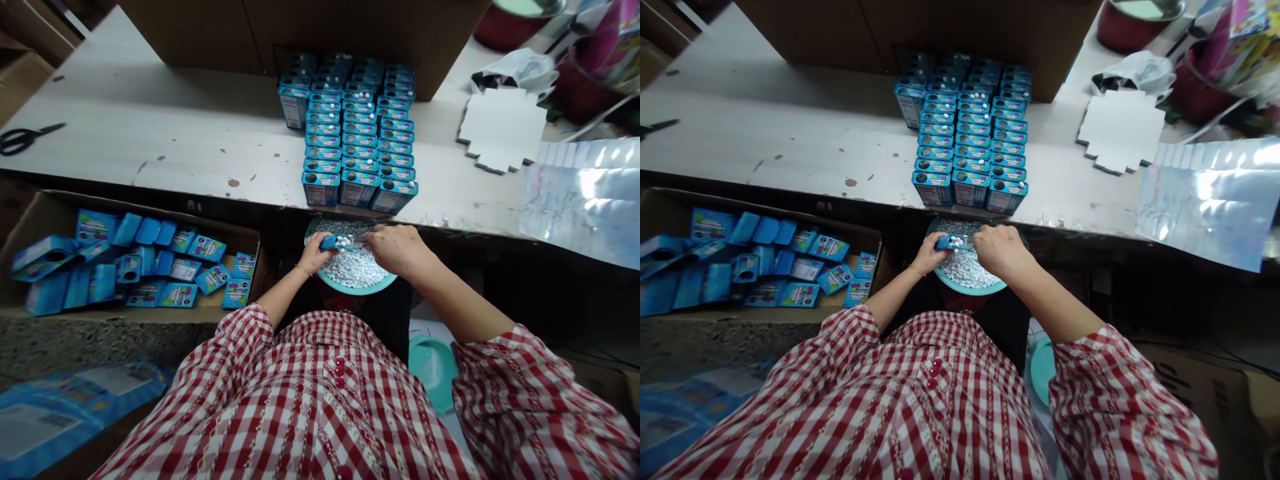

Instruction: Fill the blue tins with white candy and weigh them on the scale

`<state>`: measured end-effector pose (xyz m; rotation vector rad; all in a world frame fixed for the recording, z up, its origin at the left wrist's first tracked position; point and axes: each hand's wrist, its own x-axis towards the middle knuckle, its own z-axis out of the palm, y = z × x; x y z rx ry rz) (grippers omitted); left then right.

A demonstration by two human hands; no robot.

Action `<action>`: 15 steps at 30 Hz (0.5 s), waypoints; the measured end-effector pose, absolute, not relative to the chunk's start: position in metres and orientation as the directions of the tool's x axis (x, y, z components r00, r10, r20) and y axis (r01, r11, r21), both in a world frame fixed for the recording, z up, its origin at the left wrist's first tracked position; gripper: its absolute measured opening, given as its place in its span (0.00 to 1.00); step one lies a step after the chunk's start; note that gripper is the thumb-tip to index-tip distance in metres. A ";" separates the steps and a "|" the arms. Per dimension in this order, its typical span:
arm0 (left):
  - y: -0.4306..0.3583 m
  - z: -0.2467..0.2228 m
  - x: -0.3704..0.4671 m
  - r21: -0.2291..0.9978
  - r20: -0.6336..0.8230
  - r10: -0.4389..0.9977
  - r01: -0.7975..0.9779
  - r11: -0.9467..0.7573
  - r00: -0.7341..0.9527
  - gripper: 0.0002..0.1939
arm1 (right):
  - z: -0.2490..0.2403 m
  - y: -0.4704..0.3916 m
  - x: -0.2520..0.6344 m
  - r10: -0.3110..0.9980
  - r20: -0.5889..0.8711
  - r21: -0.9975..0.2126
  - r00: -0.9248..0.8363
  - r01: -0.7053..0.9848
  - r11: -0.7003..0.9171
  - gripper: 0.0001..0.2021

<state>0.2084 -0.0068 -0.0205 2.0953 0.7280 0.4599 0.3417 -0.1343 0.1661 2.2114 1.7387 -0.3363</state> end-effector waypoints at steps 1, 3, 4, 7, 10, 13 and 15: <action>-0.007 -0.021 0.209 0.823 0.068 0.635 0.317 -0.472 0.770 0.20 | 0.167 -0.137 0.342 0.903 -0.362 0.091 0.233 0.972 -0.215 0.15; -0.006 -0.022 0.209 0.839 0.074 0.626 0.291 -0.460 0.776 0.20 | 0.166 -0.148 0.347 0.913 -0.334 0.083 0.236 0.972 -0.221 0.15; -0.005 -0.023 0.209 0.852 0.069 0.629 0.282 -0.441 0.774 0.20 | 0.164 -0.156 0.351 0.917 -0.311 0.080 0.251 0.968 -0.238 0.15; 0.000 -0.024 0.205 0.902 0.028 0.650 0.261 -0.344 0.760 0.20 | 0.143 -0.189 0.371 0.898 -0.260 0.078 0.356 0.934 -0.348 0.17; 0.002 -0.027 0.200 0.934 -0.017 0.666 0.250 -0.256 0.746 0.19 | 0.092 -0.213 0.388 0.824 -0.326 0.076 0.464 0.882 -0.466 0.16; -0.003 -0.036 0.202 0.951 -0.071 0.673 0.253 -0.177 0.737 0.17 | 0.029 -0.209 0.383 0.794 -0.419 -0.048 0.440 0.863 -0.503 0.16; -0.011 -0.044 0.208 0.962 -0.098 0.672 0.243 -0.125 0.734 0.18 | -0.005 -0.195 0.372 0.818 -0.387 -0.183 0.426 0.834 -0.521 0.18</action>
